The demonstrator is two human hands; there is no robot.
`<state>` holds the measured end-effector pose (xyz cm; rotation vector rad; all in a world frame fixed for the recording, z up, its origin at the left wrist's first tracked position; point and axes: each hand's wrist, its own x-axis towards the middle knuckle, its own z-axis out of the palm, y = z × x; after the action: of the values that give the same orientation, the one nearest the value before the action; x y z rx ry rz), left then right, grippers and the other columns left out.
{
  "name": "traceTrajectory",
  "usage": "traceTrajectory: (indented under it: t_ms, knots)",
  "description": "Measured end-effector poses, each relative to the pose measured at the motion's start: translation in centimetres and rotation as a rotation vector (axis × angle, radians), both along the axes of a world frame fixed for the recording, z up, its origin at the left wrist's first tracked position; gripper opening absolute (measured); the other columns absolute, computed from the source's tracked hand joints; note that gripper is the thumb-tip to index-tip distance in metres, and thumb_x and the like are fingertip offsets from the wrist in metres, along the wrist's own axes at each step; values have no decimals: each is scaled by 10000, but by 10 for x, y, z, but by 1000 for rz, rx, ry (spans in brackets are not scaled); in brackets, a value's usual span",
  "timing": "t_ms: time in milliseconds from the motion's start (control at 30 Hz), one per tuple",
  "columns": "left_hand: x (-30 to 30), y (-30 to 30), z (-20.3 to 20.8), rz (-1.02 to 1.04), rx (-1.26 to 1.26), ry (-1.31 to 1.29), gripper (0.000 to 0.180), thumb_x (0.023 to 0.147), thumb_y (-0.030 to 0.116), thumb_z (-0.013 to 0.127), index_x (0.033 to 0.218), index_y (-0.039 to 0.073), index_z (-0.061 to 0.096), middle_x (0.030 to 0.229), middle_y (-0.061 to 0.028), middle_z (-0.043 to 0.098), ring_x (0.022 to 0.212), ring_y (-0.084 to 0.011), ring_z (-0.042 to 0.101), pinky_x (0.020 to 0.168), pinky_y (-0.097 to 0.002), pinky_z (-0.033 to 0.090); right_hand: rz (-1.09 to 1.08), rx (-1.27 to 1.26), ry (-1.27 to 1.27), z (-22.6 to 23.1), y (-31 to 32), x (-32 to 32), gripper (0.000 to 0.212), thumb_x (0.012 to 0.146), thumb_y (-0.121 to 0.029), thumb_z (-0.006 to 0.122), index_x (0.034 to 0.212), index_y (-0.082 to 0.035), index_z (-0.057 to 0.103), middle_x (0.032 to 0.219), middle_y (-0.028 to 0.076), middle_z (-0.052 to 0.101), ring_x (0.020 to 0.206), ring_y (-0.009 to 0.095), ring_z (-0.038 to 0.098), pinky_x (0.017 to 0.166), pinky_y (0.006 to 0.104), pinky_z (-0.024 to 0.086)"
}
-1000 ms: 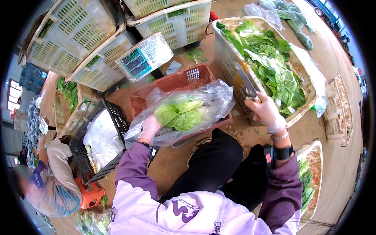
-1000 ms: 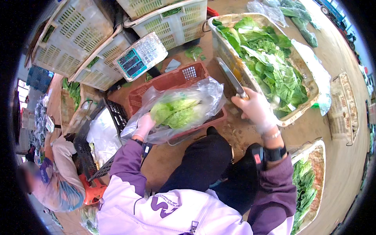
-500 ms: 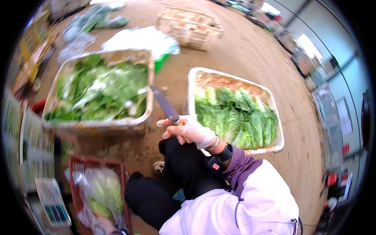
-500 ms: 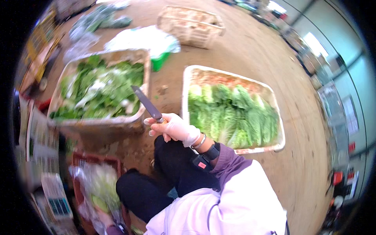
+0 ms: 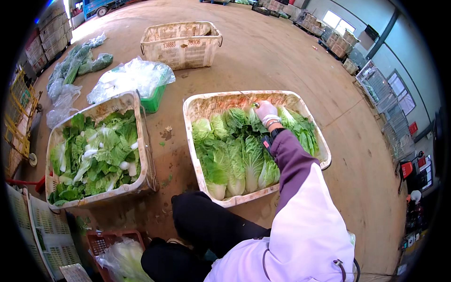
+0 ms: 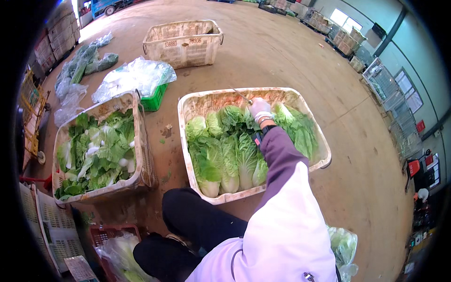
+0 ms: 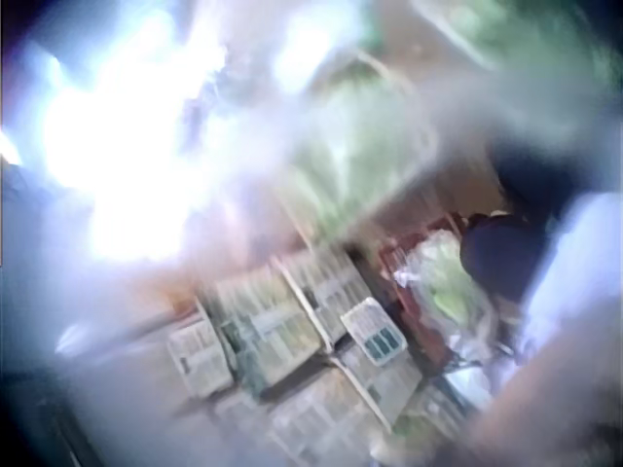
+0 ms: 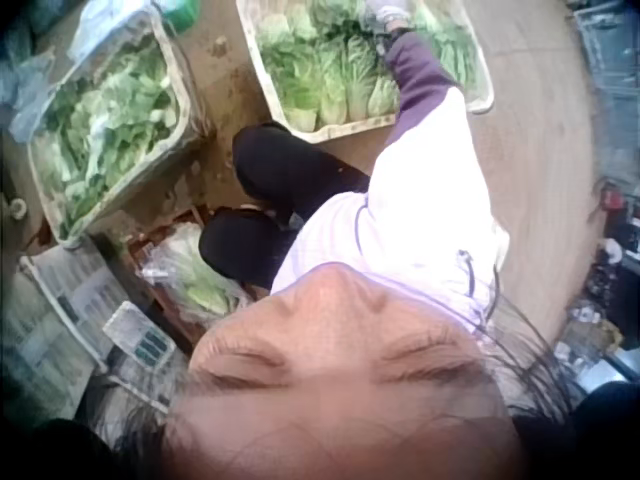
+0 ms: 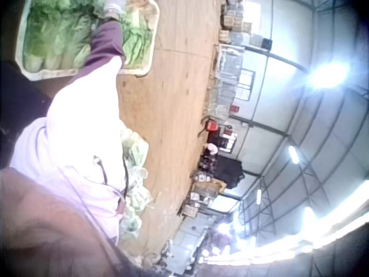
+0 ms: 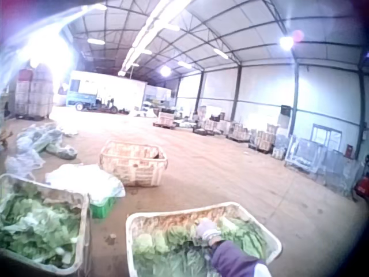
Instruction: The person trims the roots of napa cabbages using a knife, weighs them on a scale, and packs them into plastic bags within a warehouse environment.
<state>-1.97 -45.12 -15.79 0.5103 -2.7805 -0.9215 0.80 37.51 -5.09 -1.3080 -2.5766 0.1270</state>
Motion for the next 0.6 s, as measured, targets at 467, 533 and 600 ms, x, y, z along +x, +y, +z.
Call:
traceTrajectory:
  t_ms: [467,533,600]
  knots:
    - [61,112,211,-273,31,17,324,878,179,579,1130,-26,588,1143,-160,598,1042,-260,564,902,-338,425,-33,-277,-61,-23,59,36,503,592,-396,730,927,-26,667,905,173,666,840,292,654,763,359,508]
    - [20,157,226,-520,9,17,305,878,156,579,1127,-21,591,1134,-148,602,1026,-232,565,880,-323,435,13,-480,359,-27,91,75,373,606,-228,749,887,-2,654,797,104,667,695,207,636,651,315,509]
    - [-4,179,222,-656,62,49,284,892,159,552,1110,-16,601,1058,-132,627,945,-191,589,826,-302,458,84,-859,760,-12,73,73,263,657,-33,712,904,13,634,756,43,639,650,136,609,577,272,490]
